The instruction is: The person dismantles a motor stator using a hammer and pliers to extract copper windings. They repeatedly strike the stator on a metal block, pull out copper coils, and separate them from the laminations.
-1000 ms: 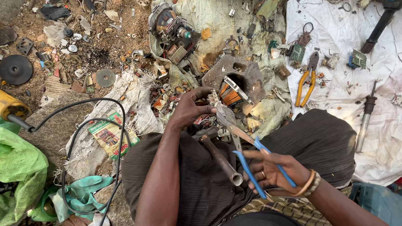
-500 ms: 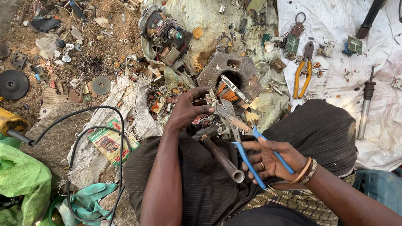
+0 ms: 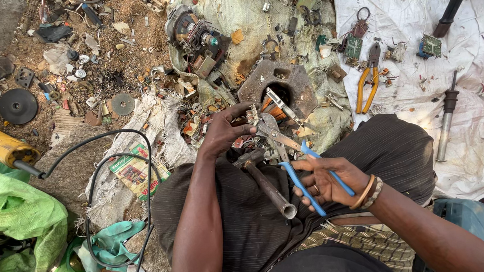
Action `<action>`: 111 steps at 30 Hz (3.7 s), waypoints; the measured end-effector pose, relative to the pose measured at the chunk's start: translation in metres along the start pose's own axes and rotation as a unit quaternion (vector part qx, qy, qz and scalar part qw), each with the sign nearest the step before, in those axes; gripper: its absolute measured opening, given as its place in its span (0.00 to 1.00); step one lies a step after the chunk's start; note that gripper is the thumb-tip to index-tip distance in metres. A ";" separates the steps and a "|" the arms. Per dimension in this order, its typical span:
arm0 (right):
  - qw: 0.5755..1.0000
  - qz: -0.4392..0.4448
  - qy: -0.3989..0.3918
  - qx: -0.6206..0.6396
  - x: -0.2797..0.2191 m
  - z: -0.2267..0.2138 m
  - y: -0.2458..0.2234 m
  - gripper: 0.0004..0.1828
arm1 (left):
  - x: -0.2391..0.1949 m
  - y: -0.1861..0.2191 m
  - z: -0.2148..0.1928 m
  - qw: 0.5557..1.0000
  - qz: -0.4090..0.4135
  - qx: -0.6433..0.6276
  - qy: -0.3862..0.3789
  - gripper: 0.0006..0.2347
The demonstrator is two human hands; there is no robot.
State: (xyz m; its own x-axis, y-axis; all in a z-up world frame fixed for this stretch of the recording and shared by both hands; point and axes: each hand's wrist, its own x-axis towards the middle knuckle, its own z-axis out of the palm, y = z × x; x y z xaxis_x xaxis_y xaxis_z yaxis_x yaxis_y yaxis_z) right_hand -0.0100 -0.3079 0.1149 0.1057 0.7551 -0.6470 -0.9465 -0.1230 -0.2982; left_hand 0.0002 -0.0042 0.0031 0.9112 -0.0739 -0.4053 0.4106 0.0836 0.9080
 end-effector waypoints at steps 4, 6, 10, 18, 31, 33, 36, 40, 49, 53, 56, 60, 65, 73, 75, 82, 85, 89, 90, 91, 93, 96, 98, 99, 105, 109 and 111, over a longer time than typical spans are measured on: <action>0.999 -0.041 0.003 0.019 0.006 -0.005 0.018 0.43 | -0.001 0.002 0.001 0.998 0.038 0.052 0.004 0.31; 0.997 -0.060 0.033 0.022 0.012 -0.009 0.028 0.39 | -0.002 0.003 0.002 1.000 0.011 0.016 -0.003 0.32; 0.991 -0.089 0.089 0.043 0.022 -0.009 0.042 0.32 | -0.008 0.004 0.005 1.000 -0.004 0.026 -0.011 0.32; 0.994 -0.055 -0.014 0.095 0.010 0.008 0.028 0.48 | -0.009 0.007 0.002 0.997 0.006 0.074 0.018 0.29; 0.996 -0.029 -0.040 0.072 0.022 0.021 0.008 0.52 | -0.017 0.019 0.002 0.999 -0.024 0.036 -0.019 0.26; 0.996 -0.032 -0.020 0.083 0.026 0.019 0.008 0.51 | -0.017 0.018 0.001 0.999 -0.010 0.028 -0.022 0.27; 0.994 -0.041 -0.011 0.100 0.032 0.011 0.010 0.47 | -0.015 0.018 0.001 0.999 -0.024 0.020 -0.017 0.27; 0.991 -0.066 -0.028 0.112 0.043 -0.001 0.020 0.41 | -0.013 0.015 -0.001 1.000 -0.022 0.016 -0.013 0.27; 0.988 -0.131 0.076 0.025 0.048 -0.002 0.037 0.37 | -0.007 0.004 0.002 0.999 0.024 0.006 -0.022 0.27; 0.968 -0.106 0.179 -0.137 0.041 -0.014 0.037 0.43 | -0.002 -0.007 0.002 0.994 0.068 0.080 -0.014 0.31; 0.906 -0.132 0.240 -0.323 0.027 -0.018 0.042 0.51 | 0.000 -0.014 0.007 0.988 0.089 0.122 0.012 0.33; 0.753 -0.160 0.372 -0.518 -0.008 -0.017 0.028 0.55 | 0.005 -0.013 0.007 0.981 0.082 0.165 0.065 0.29; 0.503 -0.176 0.522 -0.667 -0.037 -0.051 -0.048 0.54 | 0.002 -0.008 0.006 0.975 0.071 0.204 0.053 0.30; 0.376 -0.184 0.503 -0.757 0.011 -0.060 -0.107 0.48 | -0.012 0.012 0.011 0.958 0.159 0.237 0.021 0.22; 0.397 -0.317 0.402 -0.762 0.040 -0.037 -0.103 0.42 | -0.014 0.020 0.014 0.958 0.143 0.244 0.041 0.20; 0.507 -0.104 0.370 -0.771 0.142 0.019 -0.107 0.35 | -0.039 0.027 0.015 0.939 0.123 0.304 0.106 0.23; 0.519 -0.093 0.413 -0.742 0.144 0.016 -0.106 0.33 | -0.042 0.024 0.015 0.960 0.039 0.244 0.133 0.14; 0.612 -0.237 0.429 -0.621 0.127 -0.004 -0.097 0.33 | -0.033 0.020 0.024 0.972 0.074 0.179 0.133 0.15; 0.602 -0.246 0.428 -0.628 0.125 -0.010 -0.098 0.34 | -0.029 0.021 0.026 0.972 0.070 0.177 0.137 0.19; 0.595 -0.251 0.425 -0.634 0.123 -0.014 -0.095 0.34 | -0.029 0.019 0.027 0.973 0.061 0.175 0.139 0.25; 0.581 -0.279 0.429 -0.633 0.124 -0.021 -0.088 0.34 | -0.026 0.012 0.027 0.987 -0.028 0.085 0.131 0.28; 0.555 -0.334 0.439 -0.623 0.131 -0.025 -0.087 0.32 | -0.016 -0.004 0.021 0.984 -0.106 -0.004 0.143 0.27; 0.537 -0.352 0.439 -0.628 0.134 -0.026 -0.091 0.29 | -0.002 -0.019 0.017 0.985 -0.088 -0.052 0.138 0.24; 0.559 -0.327 0.440 -0.622 0.133 -0.027 -0.089 0.29 | 0.003 -0.029 0.016 0.987 -0.057 -0.080 0.125 0.22; 0.594 -0.254 0.453 -0.615 0.127 -0.018 -0.100 0.30 | 0.020 -0.045 0.007 0.993 -0.037 -0.036 0.103 0.19; 0.601 -0.254 0.427 -0.626 0.135 -0.021 -0.105 0.32 | 0.008 -0.025 0.008 0.994 -0.024 -0.047 0.096 0.21; 0.620 -0.239 0.415 -0.621 0.136 -0.031 -0.101 0.31 | 0.002 -0.018 0.011 0.994 -0.005 -0.062 0.090 0.18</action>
State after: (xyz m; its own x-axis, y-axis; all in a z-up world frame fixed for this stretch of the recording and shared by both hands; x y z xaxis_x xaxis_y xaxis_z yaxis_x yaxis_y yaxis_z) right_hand 0.1093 -0.2127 0.0348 0.8924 0.3681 -0.2611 0.1639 -0.8034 -0.5724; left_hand -0.0055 -0.0170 -0.0126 0.8940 0.1022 -0.4363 0.4098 0.2073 0.8883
